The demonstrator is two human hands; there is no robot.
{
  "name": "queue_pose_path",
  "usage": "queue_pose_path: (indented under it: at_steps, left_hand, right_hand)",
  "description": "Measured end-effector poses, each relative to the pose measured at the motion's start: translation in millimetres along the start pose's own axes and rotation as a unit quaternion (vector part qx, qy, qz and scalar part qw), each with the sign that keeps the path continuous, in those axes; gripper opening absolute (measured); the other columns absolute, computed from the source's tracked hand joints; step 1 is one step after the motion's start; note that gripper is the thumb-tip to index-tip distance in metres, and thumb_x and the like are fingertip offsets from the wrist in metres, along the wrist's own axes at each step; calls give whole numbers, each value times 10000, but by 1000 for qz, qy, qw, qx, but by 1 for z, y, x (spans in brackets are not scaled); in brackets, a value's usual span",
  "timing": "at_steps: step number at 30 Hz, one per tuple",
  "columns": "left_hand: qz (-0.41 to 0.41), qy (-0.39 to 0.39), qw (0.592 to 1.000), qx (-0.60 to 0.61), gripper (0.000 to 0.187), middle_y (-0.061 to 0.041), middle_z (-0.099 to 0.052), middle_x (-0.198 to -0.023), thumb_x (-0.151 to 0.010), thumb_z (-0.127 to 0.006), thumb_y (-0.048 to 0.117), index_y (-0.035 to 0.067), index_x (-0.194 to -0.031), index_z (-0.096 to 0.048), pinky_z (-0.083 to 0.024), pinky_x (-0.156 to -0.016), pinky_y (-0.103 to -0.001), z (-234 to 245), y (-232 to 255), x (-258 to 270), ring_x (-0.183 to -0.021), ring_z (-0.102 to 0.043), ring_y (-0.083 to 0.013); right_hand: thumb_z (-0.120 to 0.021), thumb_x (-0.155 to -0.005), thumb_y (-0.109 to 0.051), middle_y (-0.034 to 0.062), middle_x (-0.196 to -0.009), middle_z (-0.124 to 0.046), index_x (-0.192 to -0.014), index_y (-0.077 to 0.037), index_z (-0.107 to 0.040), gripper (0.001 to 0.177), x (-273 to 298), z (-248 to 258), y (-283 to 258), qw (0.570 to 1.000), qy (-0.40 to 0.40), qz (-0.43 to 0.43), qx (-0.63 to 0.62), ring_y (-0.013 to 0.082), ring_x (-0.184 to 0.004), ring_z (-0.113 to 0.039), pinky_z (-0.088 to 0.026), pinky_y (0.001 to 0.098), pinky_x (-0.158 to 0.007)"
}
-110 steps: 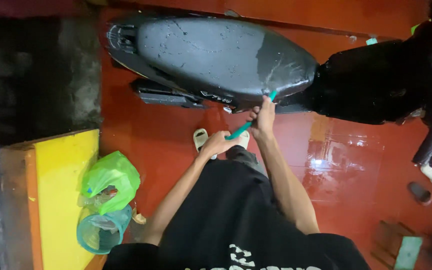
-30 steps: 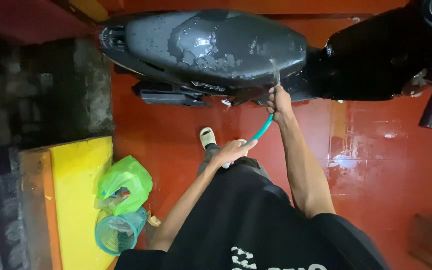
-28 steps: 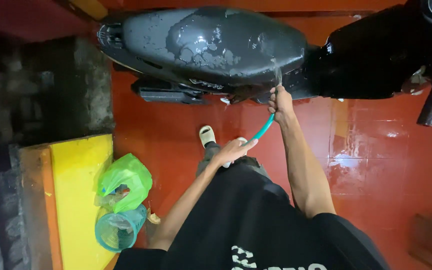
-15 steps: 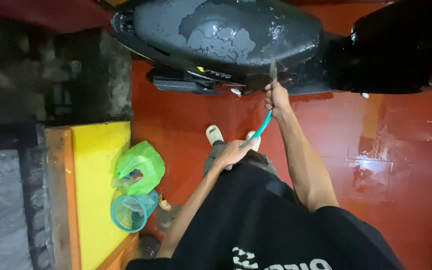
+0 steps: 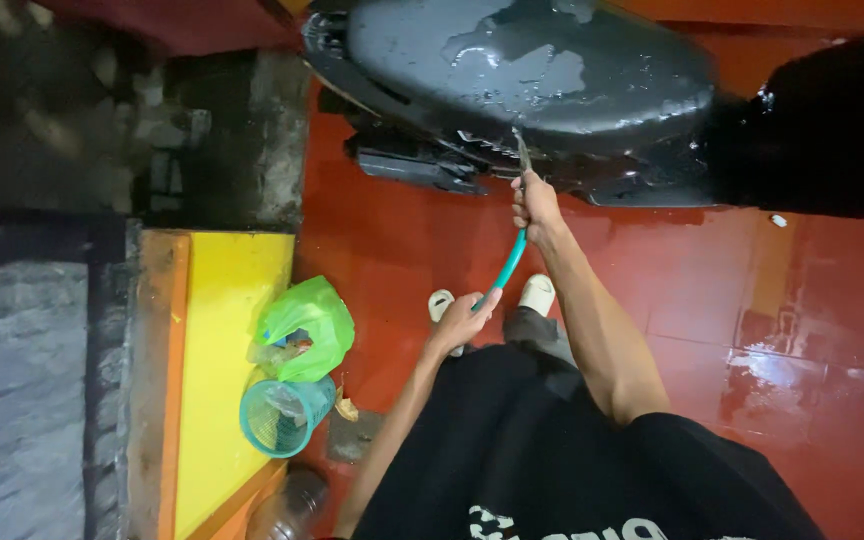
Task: Washing a black motorcycle with a water hose and a cloth.
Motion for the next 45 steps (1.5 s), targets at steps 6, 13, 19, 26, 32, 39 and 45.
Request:
queue_pose_path:
  at_steps: [6, 13, 19, 26, 32, 39, 45]
  left_hand:
    - [-165, 222, 961, 27, 342, -141, -656, -1041, -896, -757, 340, 113, -1148, -715, -454, -989, -389, 69, -91, 32, -1079, -610, -356]
    - [-18, 224, 974, 35, 677, -197, -587, -1131, -618, -713, 54, 159, -1280, -619, -480, -930, -471, 66, -308, 92, -1035, -613, -414]
    - [-99, 347, 881, 307, 348, -209, -701, -1083, -717, -809, -45, -45, -1050, -708, -575, -827, -298, 45, -397, 128, -941, -733, -277]
    - [265, -17, 964, -3, 569, -101, -718, -1219, -909, -449, 532, 133, -1208, -721, -480, -973, -470, 56, -374, 166, -1146, -644, -353]
    - [195, -29, 979, 58, 517, -100, -701, -1240, -910, -498, 462, 126, -1244, -704, -481, -990, -459, 82, -343, 165, -1154, -635, -332]
    - [113, -54, 984, 128, 470, -100, -678, -1270, -913, -565, 364, 116, -1294, -681, -483, -1013, -443, 107, -310, 179, -1165, -622, -302]
    - [38, -81, 980, 178, 458, -100, -658, -1296, -915, -622, 280, 108, -1337, -660, -485, -1033, -429, 121, -297, 178, -1175, -611, -277]
  right_hand:
    - [-402, -1027, -349, -106, -624, -239, -929, -169, -531, 242, 13, -65, 13, 998, -28, 10, -50, -9, -414, -247, -223, 168, -329]
    - [-431, -1022, -339, -100, -616, -255, -935, -166, -534, 219, 31, -105, 13, 997, 12, 55, -52, -12, -411, -247, -214, 168, -336]
    - [-422, -1021, -366, -122, -599, -265, -889, -196, -527, 240, 46, -123, 13, 995, 50, 79, -39, -12, -413, -267, -223, 166, -343]
    - [-442, -998, -341, -108, -590, -260, -882, -215, -563, 210, 35, -146, 18, 994, 59, 87, -30, 10, -407, -247, -199, 192, -341]
    - [-440, -1001, -329, -105, -592, -228, -884, -183, -540, 212, 48, -183, 19, 994, 53, 86, -32, 14, -408, -231, -186, 197, -337]
    - [-449, -1020, -367, -90, -570, -292, -870, -185, -570, 265, 43, -217, 17, 996, 35, 76, -18, 28, -365, -231, -183, 208, -307]
    - [-440, -1053, -415, -48, -588, -352, -910, -152, -534, 314, 31, -226, 24, 995, -22, 52, -77, 66, -428, -247, -162, 260, -401]
Point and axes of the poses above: each hand's wrist, its own x-axis away from the middle knuckle, its own z-axis out of the back of the hand, y = z × x, the point moved 6 cm from there along -x, towards the middle knuckle
